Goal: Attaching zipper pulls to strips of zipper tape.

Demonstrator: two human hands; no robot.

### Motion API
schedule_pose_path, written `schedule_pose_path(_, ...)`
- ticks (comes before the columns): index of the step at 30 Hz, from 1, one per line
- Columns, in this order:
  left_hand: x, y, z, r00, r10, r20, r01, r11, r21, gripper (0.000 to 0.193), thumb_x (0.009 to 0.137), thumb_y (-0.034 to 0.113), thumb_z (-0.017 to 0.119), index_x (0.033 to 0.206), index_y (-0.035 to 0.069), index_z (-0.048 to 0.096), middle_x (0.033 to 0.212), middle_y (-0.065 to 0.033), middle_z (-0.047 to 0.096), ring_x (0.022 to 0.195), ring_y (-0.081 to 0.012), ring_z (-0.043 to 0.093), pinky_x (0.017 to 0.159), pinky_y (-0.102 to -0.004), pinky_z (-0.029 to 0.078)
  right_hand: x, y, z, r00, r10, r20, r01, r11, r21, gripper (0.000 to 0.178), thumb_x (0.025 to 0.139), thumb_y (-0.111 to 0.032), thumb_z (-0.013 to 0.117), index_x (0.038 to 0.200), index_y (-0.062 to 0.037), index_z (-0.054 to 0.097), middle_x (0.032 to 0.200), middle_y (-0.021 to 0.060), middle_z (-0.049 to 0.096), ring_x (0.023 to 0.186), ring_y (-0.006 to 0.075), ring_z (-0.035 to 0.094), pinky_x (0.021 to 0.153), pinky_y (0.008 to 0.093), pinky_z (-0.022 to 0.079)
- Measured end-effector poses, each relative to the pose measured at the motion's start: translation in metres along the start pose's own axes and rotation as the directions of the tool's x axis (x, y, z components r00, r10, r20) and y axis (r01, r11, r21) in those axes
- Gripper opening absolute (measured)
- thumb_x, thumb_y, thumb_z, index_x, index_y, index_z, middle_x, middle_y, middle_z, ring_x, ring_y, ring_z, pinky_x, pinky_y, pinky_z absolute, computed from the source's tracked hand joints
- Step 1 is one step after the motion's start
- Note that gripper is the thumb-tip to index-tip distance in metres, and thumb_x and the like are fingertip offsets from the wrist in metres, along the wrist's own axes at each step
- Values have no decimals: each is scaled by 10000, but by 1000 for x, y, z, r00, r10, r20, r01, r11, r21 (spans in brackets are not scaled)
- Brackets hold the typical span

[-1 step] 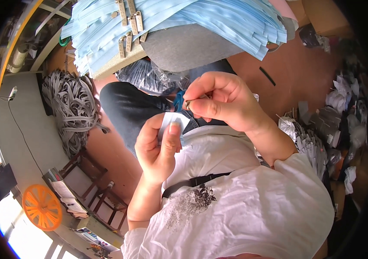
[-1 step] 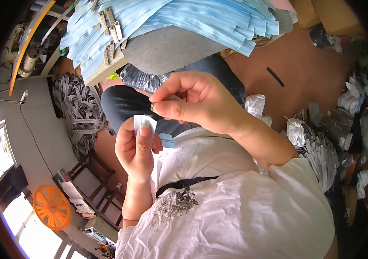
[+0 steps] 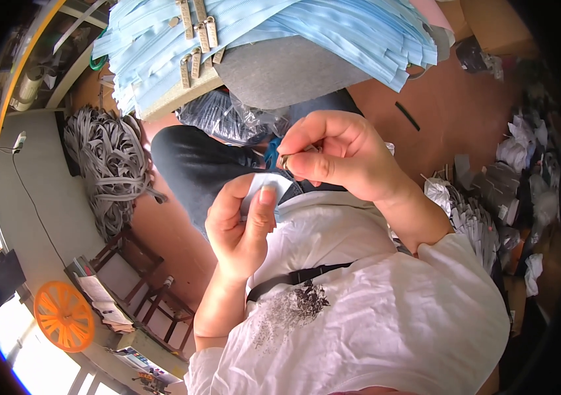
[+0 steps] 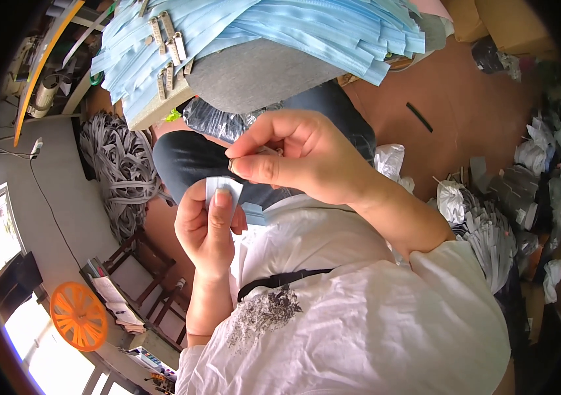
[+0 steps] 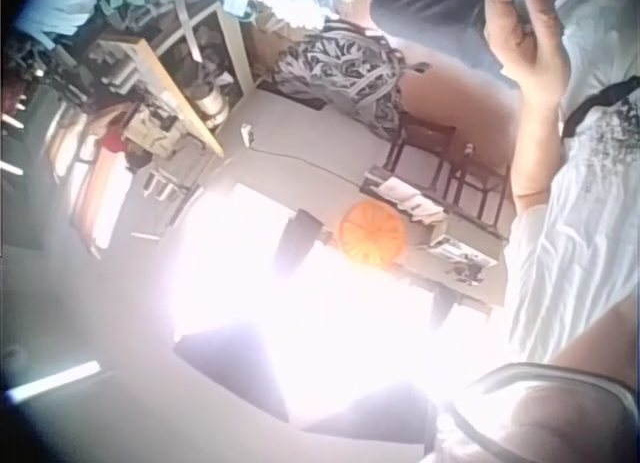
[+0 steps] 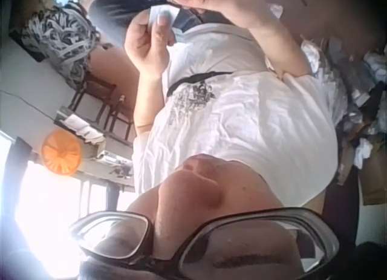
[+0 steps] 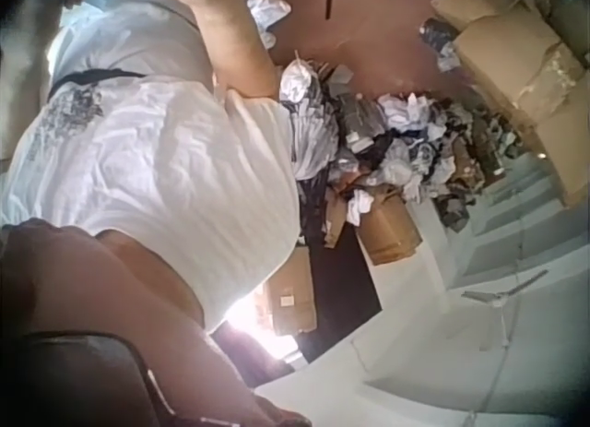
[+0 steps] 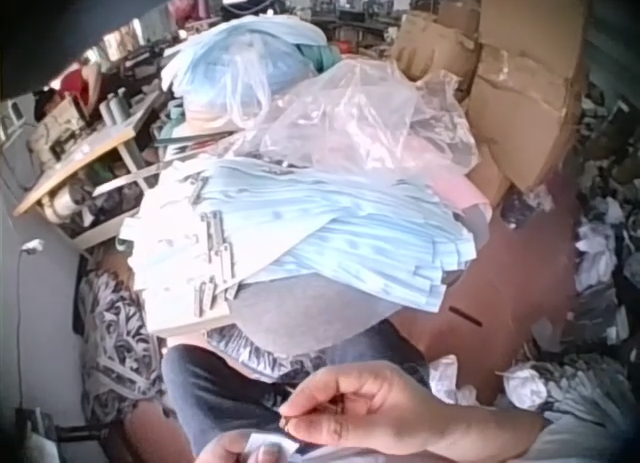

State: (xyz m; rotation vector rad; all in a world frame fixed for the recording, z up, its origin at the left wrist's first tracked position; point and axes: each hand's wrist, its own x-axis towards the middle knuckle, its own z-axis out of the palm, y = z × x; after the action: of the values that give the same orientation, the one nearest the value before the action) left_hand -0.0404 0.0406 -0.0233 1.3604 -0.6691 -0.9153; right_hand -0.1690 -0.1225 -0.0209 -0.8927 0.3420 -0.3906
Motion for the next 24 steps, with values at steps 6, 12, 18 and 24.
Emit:
schedule_pose_path(6,0,-3,0,999,43,-16,-41,994,104,167,1010,135,625,1019,-31,624,683,-6,591,520,-49,485,480,-194,375,-3,6,3,993,-115,35,118,985,-126,138,908,10,720,1044,8,698,976,32,693,908,78,640,796,227,526)
schedule_pose_path(12,1,-9,-4,995,103,-11,-99,975,200,147,997,113,643,1010,-33,637,714,-1,607,536,-34,485,486,-185,369,-6,6,2,990,-136,34,140,956,-257,145,878,31,737,1016,6,701,971,63,701,889,110,657,766,242,535)
schedule_pose_path(18,-2,-4,0,997,36,-75,-23,984,175,96,955,62,685,1010,-17,679,751,11,641,615,-39,523,560,-196,405,0,8,4,965,-238,113,262,812,-522,148,833,56,760,965,4,715,926,86,720,816,147,686,696,255,535)
schedule_pose_path(24,0,0,5,999,-5,-45,7,998,55,159,1022,120,601,1015,-31,648,716,-23,634,597,-58,534,550,-206,430,0,13,6,969,-241,61,242,864,-442,159,837,47,761,984,8,712,928,91,704,815,146,684,687,247,532)
